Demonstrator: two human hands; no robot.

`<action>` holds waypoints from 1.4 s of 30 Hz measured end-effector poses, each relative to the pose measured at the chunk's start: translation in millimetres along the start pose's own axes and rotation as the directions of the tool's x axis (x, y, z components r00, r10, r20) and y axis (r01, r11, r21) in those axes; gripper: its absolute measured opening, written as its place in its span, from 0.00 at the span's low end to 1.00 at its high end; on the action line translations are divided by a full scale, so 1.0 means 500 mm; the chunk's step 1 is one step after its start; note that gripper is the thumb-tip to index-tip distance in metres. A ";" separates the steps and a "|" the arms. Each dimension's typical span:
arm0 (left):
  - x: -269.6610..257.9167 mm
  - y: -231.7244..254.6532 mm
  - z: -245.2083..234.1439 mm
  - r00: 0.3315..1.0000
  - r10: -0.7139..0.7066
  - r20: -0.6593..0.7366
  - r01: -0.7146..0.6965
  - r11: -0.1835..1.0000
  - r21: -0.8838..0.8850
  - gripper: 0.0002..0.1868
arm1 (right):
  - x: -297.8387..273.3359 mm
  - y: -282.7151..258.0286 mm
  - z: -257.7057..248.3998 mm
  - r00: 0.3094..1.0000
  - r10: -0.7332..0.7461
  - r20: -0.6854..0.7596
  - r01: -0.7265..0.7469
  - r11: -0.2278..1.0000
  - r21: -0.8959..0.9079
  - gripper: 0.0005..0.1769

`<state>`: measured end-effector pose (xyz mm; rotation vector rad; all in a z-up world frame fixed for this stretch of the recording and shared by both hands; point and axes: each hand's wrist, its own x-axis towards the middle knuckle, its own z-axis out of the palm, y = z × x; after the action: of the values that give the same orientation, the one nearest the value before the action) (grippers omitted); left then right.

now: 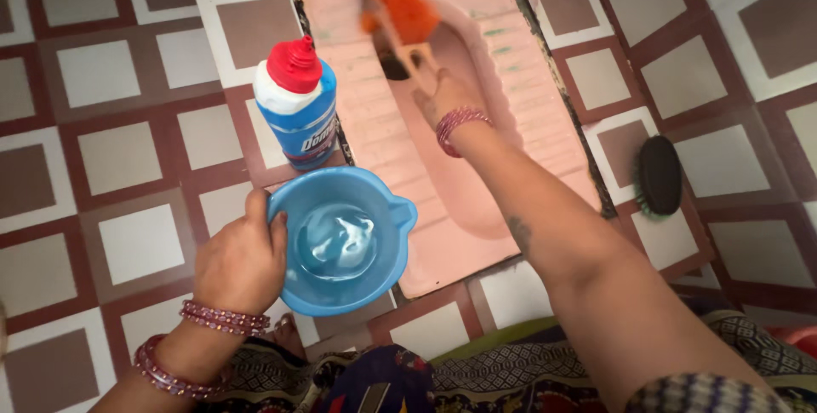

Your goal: The person cleans a squat toilet using a brush and liquid cleaner, applying the cleaner and scrubbing the surface.

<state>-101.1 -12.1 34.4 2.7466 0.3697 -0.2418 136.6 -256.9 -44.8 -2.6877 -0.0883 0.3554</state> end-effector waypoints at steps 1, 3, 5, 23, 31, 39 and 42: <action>-0.002 -0.001 0.001 1.000 -0.003 0.003 0.003 1.000 -0.002 0.16 | -0.003 0.002 -0.003 1.000 0.024 -0.013 -0.024 1.000 0.001 0.36; -0.001 -0.002 0.001 1.000 0.016 -0.007 -0.016 1.000 -0.018 0.15 | -0.015 0.003 -0.002 0.998 0.049 -0.028 -0.049 0.999 0.000 0.35; 0.001 0.000 -0.001 1.000 0.003 0.009 -0.003 1.000 -0.017 0.15 | -0.032 0.002 0.011 0.986 -0.133 0.099 0.148 0.976 -0.160 0.41; 0.003 0.004 -0.004 0.999 -0.019 0.043 0.021 0.999 -0.035 0.15 | 0.055 -0.039 0.085 0.983 0.126 -0.130 -0.106 0.983 0.152 0.29; 0.003 0.006 -0.003 0.999 -0.025 0.041 0.026 0.999 -0.023 0.16 | 0.034 -0.075 0.082 0.995 -0.042 -0.096 0.047 0.997 0.055 0.31; 0.003 0.006 -0.009 0.999 -0.026 0.043 0.028 0.999 -0.043 0.15 | 0.056 -0.058 0.072 0.999 0.027 -0.037 -0.024 0.996 0.080 0.29; 0.006 0.006 -0.006 0.998 -0.029 0.063 0.031 0.999 -0.031 0.15 | 0.035 -0.047 0.107 0.995 -0.069 -0.078 0.072 0.997 0.037 0.32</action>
<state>-97.1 -13.1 37.7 2.6963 0.3952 -0.3262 139.2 -212.0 -86.0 -2.6477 -0.1517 0.2303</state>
